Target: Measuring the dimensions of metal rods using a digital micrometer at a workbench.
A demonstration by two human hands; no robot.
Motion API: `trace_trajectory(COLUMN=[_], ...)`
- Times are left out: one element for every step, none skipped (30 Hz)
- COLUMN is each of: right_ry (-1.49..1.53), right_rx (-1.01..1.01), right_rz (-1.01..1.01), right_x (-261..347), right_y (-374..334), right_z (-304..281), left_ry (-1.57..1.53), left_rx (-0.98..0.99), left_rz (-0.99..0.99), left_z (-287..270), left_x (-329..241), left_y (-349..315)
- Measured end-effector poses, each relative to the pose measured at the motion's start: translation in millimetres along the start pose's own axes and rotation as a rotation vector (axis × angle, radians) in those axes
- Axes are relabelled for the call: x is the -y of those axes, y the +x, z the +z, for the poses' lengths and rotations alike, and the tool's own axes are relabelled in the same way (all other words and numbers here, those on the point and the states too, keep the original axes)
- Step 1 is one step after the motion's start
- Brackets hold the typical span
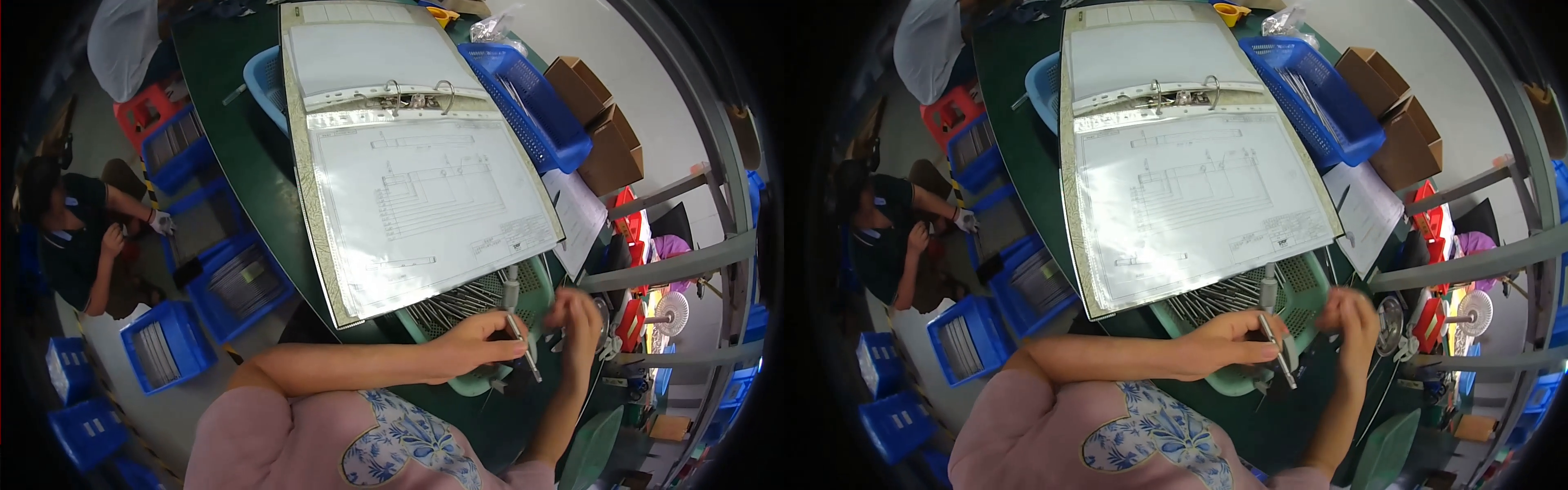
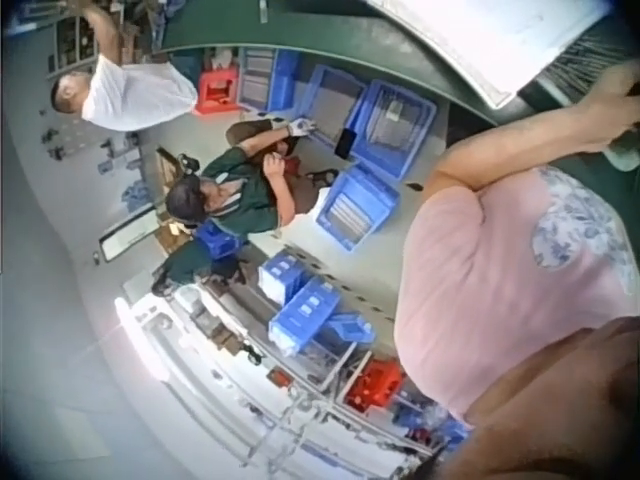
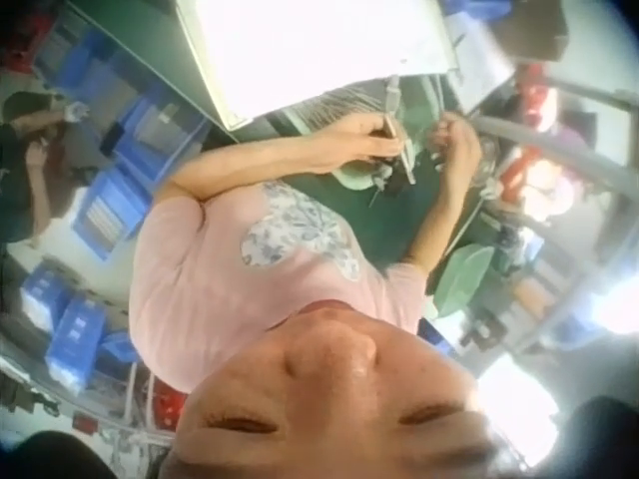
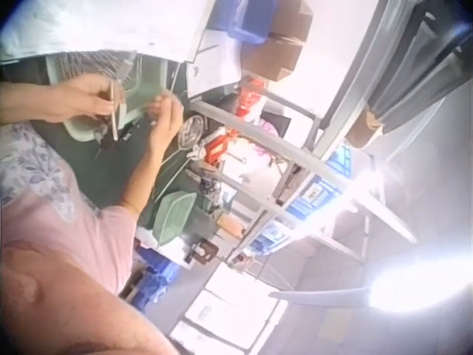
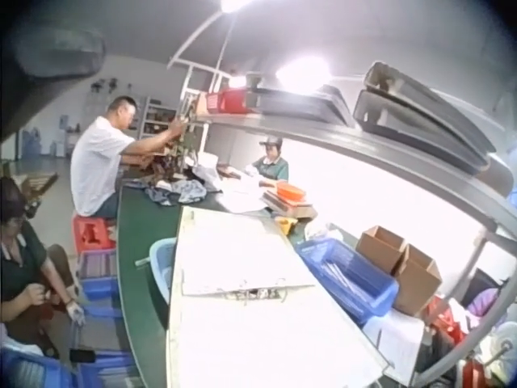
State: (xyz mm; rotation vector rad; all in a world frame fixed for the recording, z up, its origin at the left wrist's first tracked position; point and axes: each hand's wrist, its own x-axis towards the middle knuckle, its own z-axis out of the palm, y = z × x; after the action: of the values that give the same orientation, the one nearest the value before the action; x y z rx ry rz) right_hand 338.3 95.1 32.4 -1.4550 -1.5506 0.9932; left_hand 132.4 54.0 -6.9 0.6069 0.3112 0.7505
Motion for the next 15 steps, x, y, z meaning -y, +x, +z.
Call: trace_trajectory(right_ry=[0.166,0.097,0.089,0.08,0.085,0.106,0.125,0.121,0.169,0.216,0.211,0.275,0.339,0.339,0.276], right_rx=[0.059,0.095,0.074,0.058,0.052,0.044,0.039,0.04,0.014,-0.01,-0.009,-0.004,-0.001,-0.007,-0.017], right_rz=[0.043,0.103,0.089,0.072,0.074,0.09,0.104,0.102,0.11,0.117,0.114,0.143,0.173,0.173,0.123], right_x=[10,19,28,34,36,39,40,42,45,47,51,55,58,56,51], right_y=[-29,-50,-60,-66,-68,-70,-71,-71,-73,-74,-75,-75,-74,-72,-68], right_z=[6,11,19,26,27,29,32,34,38,42,47,51,53,53,52], left_ry=[0.001,0.157,0.313,0.318,0.274,0.229,0.229,0.228,0.28,0.331,0.329,0.245,0.162,0.162,0.241], left_rx=[0.005,0.039,0.066,0.064,0.052,0.038,0.034,0.035,-0.009,-0.054,-0.052,-0.051,-0.05,-0.045,-0.061], left_rz=[-0.013,0.132,0.281,0.272,0.246,0.223,0.221,0.225,0.232,0.24,0.244,0.204,0.162,0.158,0.243], left_z=[3,5,7,11,18,23,25,27,29,30,32,34,35,34,33], left_x=[3,6,8,9,7,6,5,5,4,4,2,0,-1,1,3], left_y=[5,11,14,13,12,9,6,5,3,0,-2,-4,-5,-5,-4])
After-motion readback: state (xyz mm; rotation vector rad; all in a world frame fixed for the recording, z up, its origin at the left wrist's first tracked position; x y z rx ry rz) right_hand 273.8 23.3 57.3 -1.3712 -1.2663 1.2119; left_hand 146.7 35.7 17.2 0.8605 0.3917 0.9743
